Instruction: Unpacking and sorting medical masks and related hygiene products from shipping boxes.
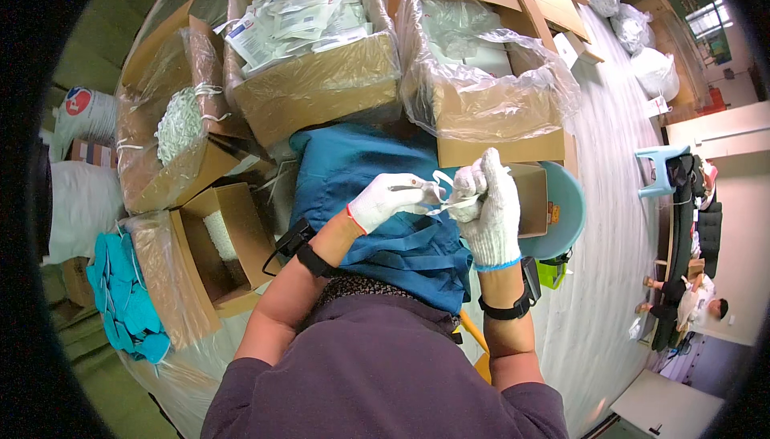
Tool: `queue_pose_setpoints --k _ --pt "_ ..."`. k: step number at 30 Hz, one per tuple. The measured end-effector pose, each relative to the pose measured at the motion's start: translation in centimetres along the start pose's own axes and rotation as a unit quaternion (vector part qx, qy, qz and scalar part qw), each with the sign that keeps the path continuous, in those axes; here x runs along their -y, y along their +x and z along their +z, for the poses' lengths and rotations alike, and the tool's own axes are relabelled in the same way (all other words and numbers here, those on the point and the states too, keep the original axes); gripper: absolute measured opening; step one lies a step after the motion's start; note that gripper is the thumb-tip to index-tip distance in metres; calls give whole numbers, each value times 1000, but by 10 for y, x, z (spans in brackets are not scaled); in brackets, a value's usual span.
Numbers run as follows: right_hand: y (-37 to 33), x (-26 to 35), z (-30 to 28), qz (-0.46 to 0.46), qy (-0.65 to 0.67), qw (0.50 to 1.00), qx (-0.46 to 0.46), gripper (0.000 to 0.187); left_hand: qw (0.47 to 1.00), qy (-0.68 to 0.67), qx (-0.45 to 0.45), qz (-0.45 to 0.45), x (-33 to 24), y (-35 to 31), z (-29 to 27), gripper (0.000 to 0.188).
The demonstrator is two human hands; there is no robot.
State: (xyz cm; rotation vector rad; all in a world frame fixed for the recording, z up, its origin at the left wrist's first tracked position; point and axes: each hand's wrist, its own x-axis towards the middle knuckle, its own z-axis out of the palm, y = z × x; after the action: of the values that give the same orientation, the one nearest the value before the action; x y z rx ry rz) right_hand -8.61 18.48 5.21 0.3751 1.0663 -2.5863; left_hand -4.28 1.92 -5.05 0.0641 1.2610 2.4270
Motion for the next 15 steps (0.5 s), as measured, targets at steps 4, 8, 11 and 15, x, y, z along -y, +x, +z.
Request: queue_pose_setpoints --k 4,8,11,15 --pt "6 1 -7 -10 -1 1000 5 38 996 -51 6 -76 -4 -2 17 27" --pt "16 1 -29 -28 -7 999 16 37 993 0 17 -113 -1 -9 25 23" --pt "20 -2 -35 -44 5 998 -36 37 993 100 6 -64 -3 -15 29 25" --pt "23 -1 -55 -57 -29 996 -55 39 963 223 101 -116 -17 -23 30 26"
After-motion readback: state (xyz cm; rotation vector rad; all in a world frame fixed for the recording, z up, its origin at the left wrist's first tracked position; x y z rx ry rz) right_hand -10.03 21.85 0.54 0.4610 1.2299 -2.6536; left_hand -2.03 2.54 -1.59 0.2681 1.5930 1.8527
